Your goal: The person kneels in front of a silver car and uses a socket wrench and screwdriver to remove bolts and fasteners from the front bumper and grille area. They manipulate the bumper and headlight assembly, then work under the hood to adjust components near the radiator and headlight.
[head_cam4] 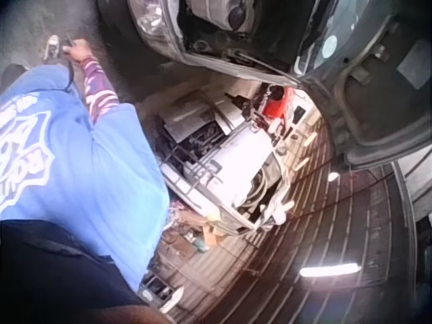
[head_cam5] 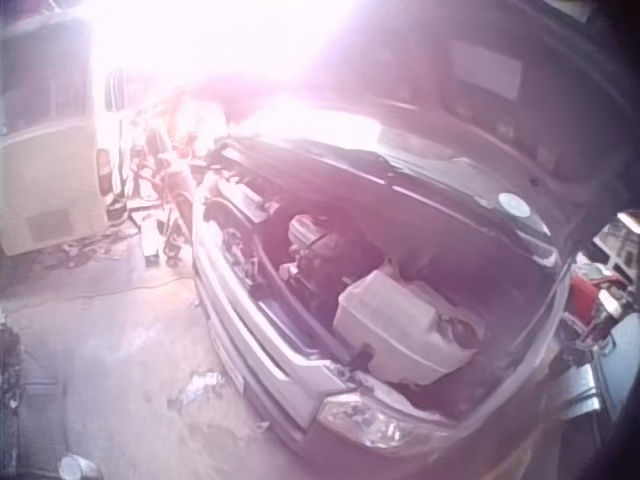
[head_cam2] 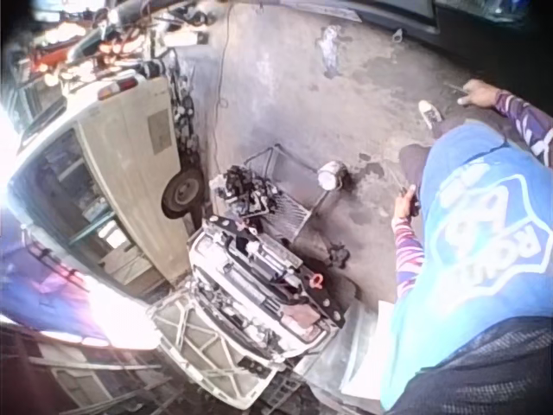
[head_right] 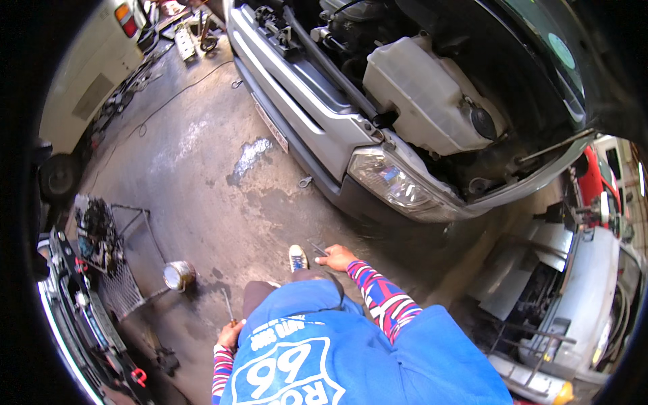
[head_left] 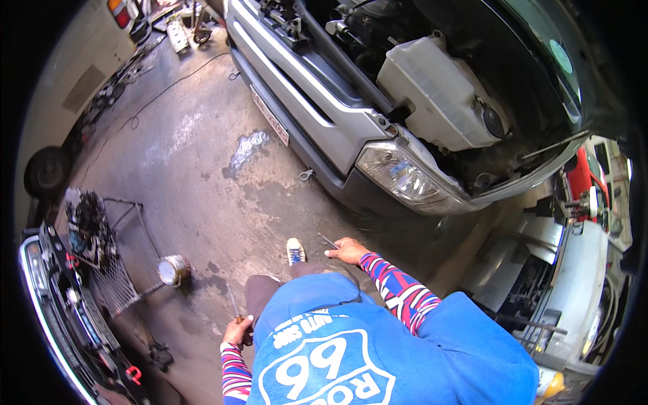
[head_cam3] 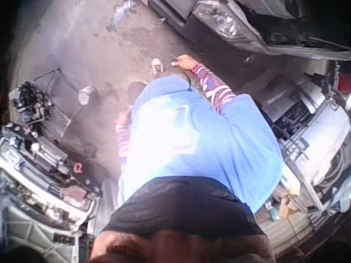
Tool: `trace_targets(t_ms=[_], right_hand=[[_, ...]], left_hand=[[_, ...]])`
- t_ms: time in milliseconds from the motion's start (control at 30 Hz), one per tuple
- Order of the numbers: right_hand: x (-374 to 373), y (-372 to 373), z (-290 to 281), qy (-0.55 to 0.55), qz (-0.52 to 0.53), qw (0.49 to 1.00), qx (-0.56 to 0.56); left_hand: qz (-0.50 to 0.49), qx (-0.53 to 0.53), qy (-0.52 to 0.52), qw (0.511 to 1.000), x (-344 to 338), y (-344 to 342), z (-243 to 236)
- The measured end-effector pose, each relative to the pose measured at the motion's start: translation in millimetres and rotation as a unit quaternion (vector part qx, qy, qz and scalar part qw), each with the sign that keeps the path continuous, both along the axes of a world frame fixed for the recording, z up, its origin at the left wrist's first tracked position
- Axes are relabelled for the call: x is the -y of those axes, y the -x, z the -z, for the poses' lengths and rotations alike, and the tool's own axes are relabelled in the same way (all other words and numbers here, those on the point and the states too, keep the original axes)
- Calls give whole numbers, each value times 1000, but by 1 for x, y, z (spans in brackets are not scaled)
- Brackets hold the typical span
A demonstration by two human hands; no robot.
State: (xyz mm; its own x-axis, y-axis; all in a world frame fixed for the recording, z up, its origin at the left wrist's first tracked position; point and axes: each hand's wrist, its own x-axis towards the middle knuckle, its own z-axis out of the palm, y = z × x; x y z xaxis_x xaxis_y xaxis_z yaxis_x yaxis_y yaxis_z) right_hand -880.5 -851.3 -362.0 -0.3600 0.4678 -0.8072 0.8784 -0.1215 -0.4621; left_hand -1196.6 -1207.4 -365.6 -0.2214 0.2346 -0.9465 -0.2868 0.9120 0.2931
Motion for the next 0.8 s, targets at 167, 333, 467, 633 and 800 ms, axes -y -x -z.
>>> trace_targets(t_ms=[167,333,467,633,800], right_hand=[[33,13,21,-11,132,989,-62],[120,-44,51,13,277,957,80],[219,-54,57,51,421,874,239],[280,2,57,181,610,769,66],[243,83,71,38,430,899,78]], left_hand=[[164,-26,-35,986,-67,55,17],[351,-7,4,936,-122,130,49],[482,4,23,876,-145,198,52],[523,22,71,849,-165,228,57],[532,33,99,841,-191,227,50]])
